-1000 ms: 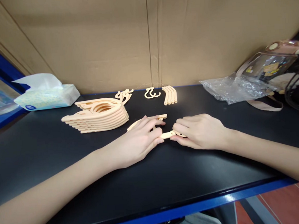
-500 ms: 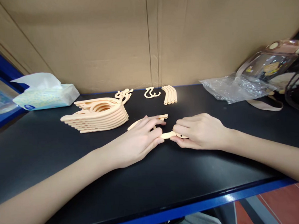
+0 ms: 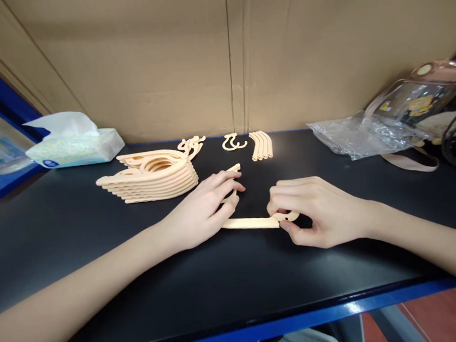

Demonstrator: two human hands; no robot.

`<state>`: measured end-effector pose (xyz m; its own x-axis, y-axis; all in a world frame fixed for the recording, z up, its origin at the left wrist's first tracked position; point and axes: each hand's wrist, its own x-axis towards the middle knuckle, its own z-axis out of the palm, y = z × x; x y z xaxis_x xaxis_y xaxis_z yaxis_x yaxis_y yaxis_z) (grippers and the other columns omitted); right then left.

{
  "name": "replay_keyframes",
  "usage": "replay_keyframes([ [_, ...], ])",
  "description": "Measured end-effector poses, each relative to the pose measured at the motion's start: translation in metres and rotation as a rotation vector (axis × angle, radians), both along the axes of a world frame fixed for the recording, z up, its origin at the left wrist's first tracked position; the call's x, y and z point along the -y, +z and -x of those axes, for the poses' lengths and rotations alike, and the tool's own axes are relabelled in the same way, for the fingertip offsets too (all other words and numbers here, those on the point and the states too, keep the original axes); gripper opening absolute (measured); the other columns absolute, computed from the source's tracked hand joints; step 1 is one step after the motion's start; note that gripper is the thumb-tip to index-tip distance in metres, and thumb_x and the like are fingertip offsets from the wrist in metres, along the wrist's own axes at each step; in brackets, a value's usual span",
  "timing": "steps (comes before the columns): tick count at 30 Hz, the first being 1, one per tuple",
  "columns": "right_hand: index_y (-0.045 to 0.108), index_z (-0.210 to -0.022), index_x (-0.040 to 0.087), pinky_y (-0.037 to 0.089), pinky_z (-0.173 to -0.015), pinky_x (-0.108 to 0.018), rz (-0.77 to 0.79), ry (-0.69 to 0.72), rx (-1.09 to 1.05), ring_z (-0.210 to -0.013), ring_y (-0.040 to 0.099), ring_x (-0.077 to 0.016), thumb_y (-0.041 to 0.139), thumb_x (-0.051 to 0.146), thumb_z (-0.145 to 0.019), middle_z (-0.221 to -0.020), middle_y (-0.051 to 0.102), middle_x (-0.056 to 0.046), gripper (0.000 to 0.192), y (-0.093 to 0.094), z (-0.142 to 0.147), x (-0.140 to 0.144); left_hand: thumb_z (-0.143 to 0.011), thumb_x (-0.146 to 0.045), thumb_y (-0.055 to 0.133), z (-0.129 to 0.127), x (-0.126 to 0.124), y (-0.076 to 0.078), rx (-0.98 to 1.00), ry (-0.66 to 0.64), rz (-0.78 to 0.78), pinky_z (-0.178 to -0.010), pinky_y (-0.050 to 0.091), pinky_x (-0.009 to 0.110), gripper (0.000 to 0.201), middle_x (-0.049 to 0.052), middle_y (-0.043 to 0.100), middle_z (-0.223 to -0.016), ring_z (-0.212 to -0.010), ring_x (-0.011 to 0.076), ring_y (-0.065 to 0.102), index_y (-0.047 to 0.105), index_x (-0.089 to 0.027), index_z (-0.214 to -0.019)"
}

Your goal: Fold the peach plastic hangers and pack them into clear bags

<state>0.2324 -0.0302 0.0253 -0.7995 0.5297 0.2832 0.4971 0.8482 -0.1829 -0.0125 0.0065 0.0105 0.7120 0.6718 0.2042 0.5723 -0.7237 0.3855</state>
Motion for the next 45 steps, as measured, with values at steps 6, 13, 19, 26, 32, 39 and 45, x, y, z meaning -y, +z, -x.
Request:
replay_keyframes([
  [6,0.061,-0.085,0.019,0.042,-0.088,-0.034,0.092,0.028,-0.049,-0.097,0.052,-0.0168,0.051,0.011,-0.084,-0.117,0.059,-0.009,0.013,0.005,-0.001,-0.001,-0.09,-0.017,0.042,0.002,-0.005,-0.005,0.06,0.001,0.008,-0.109,0.041,0.046,0.039,0.009,0.046,-0.144,-0.133,0.0263,0.044,0.054,-0.021,-0.126],
  [13,0.063,-0.089,0.02,0.044,-0.093,-0.032,0.263,0.055,-0.076,-0.112,0.052,-0.016,0.051,0.01,-0.087,-0.133,0.05,-0.009,0.017,0.005,-0.003,-0.003,-0.091,-0.017,0.045,0.002,-0.009,-0.008,0.134,0.002,0.017,-0.107,0.044,0.045,0.034,0.009,0.05,-0.137,-0.13,0.0249,0.046,0.053,-0.021,-0.125],
  [19,0.059,-0.085,0.019,0.048,-0.085,-0.029,0.38,0.091,-0.143,-0.105,0.059,-0.0149,0.049,0.005,-0.086,-0.116,0.059,-0.008,0.017,0.001,-0.003,-0.003,-0.093,-0.021,0.048,0.001,-0.009,-0.01,0.231,0.023,0.068,-0.108,0.045,0.043,0.033,0.007,0.051,-0.133,-0.13,0.0214,0.048,0.048,-0.023,-0.126],
  [26,0.059,-0.081,0.019,0.05,-0.083,-0.027,0.423,0.105,-0.243,-0.095,0.063,-0.0143,0.074,0.031,-0.079,-0.111,0.064,-0.006,0.02,-0.004,0.001,0.001,-0.09,-0.023,0.056,-0.001,-0.007,-0.008,0.24,0.075,-0.005,-0.104,0.048,0.04,0.036,0.006,0.055,-0.127,-0.121,0.0204,0.057,0.046,-0.022,-0.125],
  [32,0.058,-0.085,0.018,0.049,-0.079,-0.026,0.362,0.139,-0.177,-0.086,0.06,-0.0116,0.077,0.04,-0.075,-0.114,0.062,-0.006,0.031,-0.005,0.006,0.004,-0.09,-0.024,0.058,-0.002,-0.007,-0.007,0.214,0.112,-0.05,-0.101,0.05,0.039,0.036,0.006,0.059,-0.122,-0.118,0.0209,0.06,0.047,-0.021,-0.124],
  [39,0.056,-0.084,0.019,0.044,-0.093,-0.033,0.267,0.145,-0.08,-0.106,0.056,-0.0173,0.074,0.033,-0.078,-0.119,0.062,-0.008,0.023,-0.005,0.01,0.007,-0.091,-0.024,0.057,-0.002,-0.008,-0.009,0.195,0.115,-0.074,-0.098,0.052,0.037,0.031,0.005,0.061,-0.121,-0.116,0.021,0.061,0.05,-0.021,-0.121],
  [45,0.054,-0.092,0.021,0.047,-0.087,-0.031,0.355,0.131,-0.096,-0.105,0.054,-0.0175,0.066,0.015,-0.077,-0.115,0.062,-0.007,0.02,-0.005,0.009,0.007,-0.093,-0.024,0.053,-0.001,-0.009,-0.011,0.19,0.097,-0.089,-0.094,0.052,0.036,0.03,0.005,0.06,-0.121,-0.111,0.0203,0.062,0.05,-0.021,-0.122],
])
